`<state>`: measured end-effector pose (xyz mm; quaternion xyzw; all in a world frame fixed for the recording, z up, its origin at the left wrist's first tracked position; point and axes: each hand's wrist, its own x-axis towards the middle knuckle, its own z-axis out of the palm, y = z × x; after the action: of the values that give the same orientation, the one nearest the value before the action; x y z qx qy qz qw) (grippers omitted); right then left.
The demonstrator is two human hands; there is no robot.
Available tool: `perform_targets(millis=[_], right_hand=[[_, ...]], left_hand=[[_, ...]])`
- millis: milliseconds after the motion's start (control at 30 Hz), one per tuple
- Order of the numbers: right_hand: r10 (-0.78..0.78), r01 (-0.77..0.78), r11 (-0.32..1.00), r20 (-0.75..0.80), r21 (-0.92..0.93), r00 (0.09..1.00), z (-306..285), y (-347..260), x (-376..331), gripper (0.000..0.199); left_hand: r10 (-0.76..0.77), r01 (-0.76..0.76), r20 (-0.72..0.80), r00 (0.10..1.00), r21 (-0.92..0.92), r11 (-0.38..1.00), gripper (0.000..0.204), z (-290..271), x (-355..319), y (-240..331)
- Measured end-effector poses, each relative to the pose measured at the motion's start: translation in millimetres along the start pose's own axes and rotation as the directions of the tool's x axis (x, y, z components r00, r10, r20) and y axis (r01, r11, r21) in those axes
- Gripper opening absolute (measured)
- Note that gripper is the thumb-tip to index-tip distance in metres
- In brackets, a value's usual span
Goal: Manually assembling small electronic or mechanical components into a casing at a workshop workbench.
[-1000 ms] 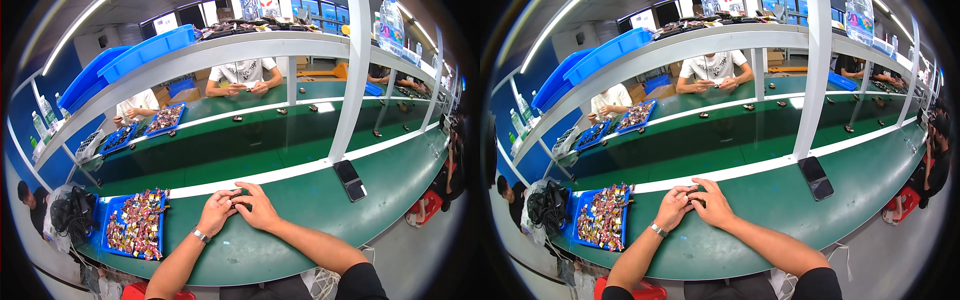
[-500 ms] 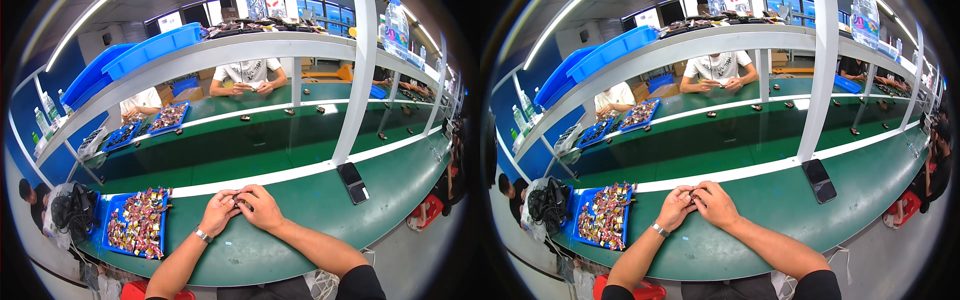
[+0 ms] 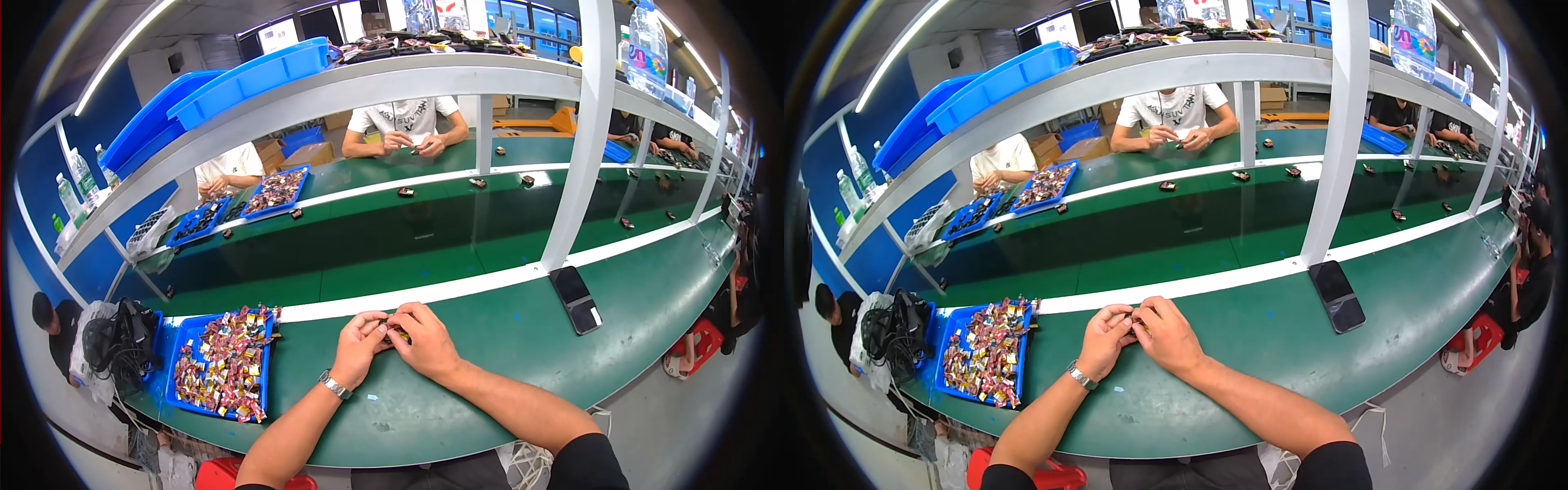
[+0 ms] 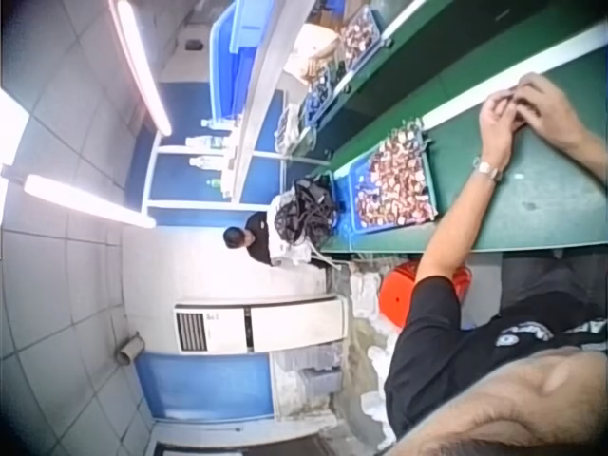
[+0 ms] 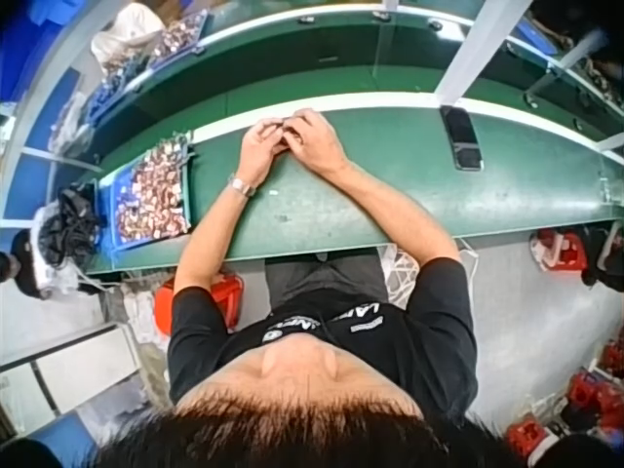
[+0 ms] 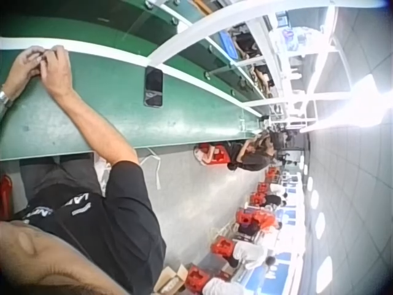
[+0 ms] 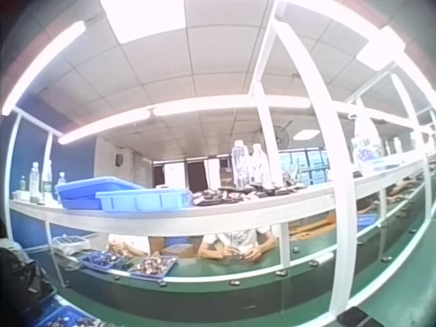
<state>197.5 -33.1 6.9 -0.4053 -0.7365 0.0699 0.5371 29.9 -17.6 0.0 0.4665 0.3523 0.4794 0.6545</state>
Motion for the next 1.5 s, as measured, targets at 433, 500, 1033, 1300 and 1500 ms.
perform_targets(millis=[433, 500, 1033, 1300, 1500], right_hand=[[0.137, -0.139, 0.984, 0.022, 0.111, 0.99, -4.4, -1.8, -0.5, 0.011], [0.087, -0.087, 0.994, 0.011, 0.059, 0.996, -5.1, -2.2, -0.1, 0.011], [-0.047, 0.052, 0.989, 0.042, -0.139, 0.998, -4.7, 5.8, -4.4, 0.01], [0.272, -0.304, 0.915, 0.152, 0.265, 0.95, -2.5, 19.4, 4.7, 0.01], [0.536, -0.524, 0.841, -0.073, 0.132, 0.841, 7.1, 102.8, 64.5, 0.008]], left_hand=[[0.068, -0.074, 0.054, 0.996, 0.101, 0.992, 0.027, -3.2, 0.2, -7.1], [0.048, -0.054, 0.061, 0.997, 0.112, 0.992, 0.03, -3.1, -0.3, -4.6], [-0.038, 0.035, 0.095, 0.995, 0.029, 0.999, 0.03, 3.0, 0.3, 0.5], [0.004, 0.004, 0.101, 0.995, -0.074, 0.997, 0.045, -2.2, 1.5, -0.2], [0.28, -0.275, 0.022, 0.96, 0.283, 0.919, 0.029, -19.7, 22.4, -12.5]])
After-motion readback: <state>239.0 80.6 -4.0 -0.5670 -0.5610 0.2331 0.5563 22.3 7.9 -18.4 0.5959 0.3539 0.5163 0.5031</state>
